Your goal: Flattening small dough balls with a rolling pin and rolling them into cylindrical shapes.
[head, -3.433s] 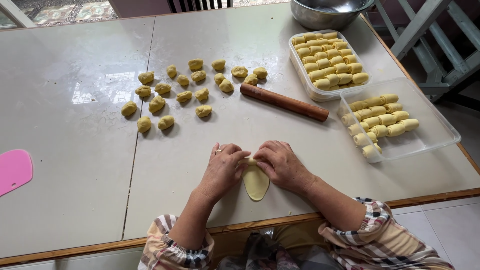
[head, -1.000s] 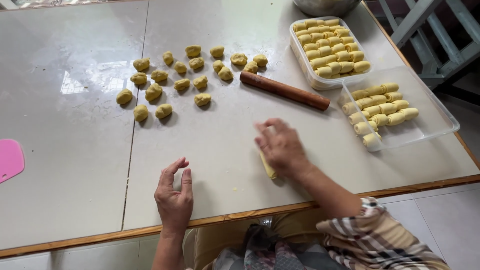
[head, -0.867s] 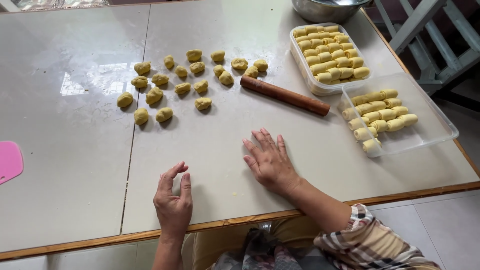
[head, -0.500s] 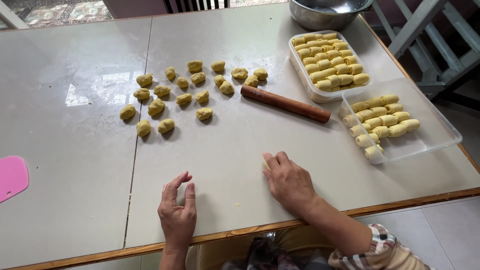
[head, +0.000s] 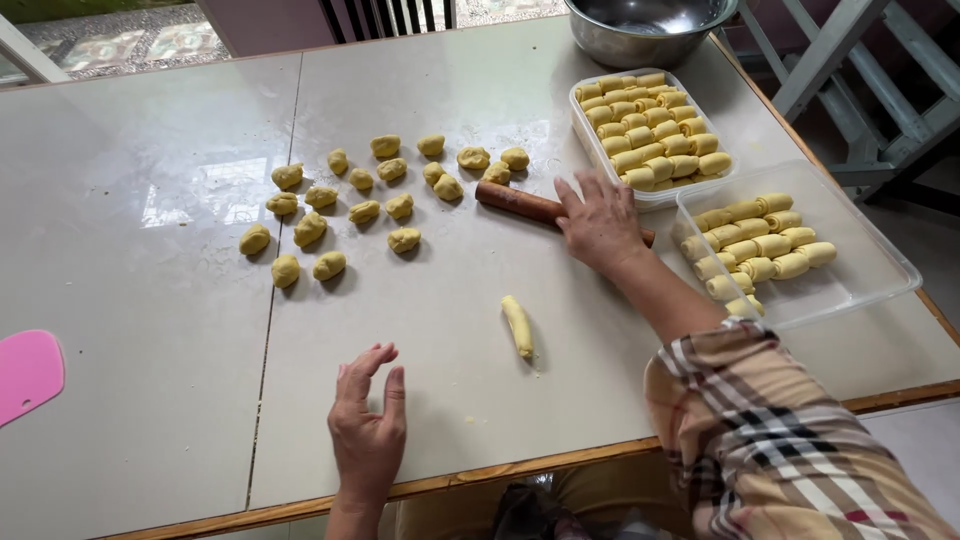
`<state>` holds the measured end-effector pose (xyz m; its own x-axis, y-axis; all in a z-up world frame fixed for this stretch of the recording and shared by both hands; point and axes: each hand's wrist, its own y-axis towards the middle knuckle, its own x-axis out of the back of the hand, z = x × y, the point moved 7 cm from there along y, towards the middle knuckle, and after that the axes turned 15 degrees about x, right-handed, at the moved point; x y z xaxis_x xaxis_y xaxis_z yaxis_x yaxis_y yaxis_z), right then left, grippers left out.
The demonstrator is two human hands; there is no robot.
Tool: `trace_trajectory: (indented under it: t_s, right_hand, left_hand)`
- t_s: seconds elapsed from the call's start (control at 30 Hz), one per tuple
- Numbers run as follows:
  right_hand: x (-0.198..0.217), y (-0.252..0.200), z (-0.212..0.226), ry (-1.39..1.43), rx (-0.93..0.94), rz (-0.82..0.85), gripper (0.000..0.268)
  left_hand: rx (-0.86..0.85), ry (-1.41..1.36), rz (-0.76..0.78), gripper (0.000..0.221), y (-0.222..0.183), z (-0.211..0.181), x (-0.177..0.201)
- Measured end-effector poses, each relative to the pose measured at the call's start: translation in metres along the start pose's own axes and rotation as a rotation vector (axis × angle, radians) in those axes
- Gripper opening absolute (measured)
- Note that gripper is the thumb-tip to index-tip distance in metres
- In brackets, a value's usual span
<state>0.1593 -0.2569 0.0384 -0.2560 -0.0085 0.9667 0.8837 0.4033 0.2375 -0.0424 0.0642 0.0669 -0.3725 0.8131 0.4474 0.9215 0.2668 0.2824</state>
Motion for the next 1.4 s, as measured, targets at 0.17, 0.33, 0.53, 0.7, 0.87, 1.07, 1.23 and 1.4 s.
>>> trace_trajectory:
  t_s: [0.17,0.33,0.53,0.7,0.87,1.07,1.23,1.4]
  right_hand:
    - [0.013,-0.020,0.022,0.072,0.195,-0.093,0.051]
    - [0.084,-0.077,0.073,0.408,0.535,-0.264,0.040]
    - [0.087,-0.105,0.108,0.310,0.692,-0.129,0.040]
    - [0.064,-0.093,0.101,0.307,0.525,-0.185,0.045]
    - [0.038,-0.057,0.090,0.148,0.451,0.026,0.053]
    - [0.004,-0.024,0.071,0.201,0.266,0.447,0.066]
    - [0.001,-0.011,0.064,0.219,0.353,0.183,0.062]
    - [0.079,-0.055,0.100,-0.148,0.546,-0.595,0.049]
  left_hand:
    - [-0.107,0.000,0.004,0.022,0.005,-0.027,-0.006]
    - [-0.257,0.069,-0.029,0.023,0.013,-0.066,-0.001]
    - [-0.394,0.224,0.207,0.038,0.014,-0.079,-0.069]
    - [-0.317,0.596,0.311,0.070,0.024,-0.033,-0.141]
    - [-0.222,0.681,0.265,0.067,0.049,-0.007,-0.167]
    - [-0.034,0.754,0.413,0.067,0.077,-0.012,-0.173]
    - [0.056,0.835,0.486,0.071,0.096,-0.007,-0.182]
    - [0.169,0.875,0.550,0.071,0.103,0.003,-0.185]
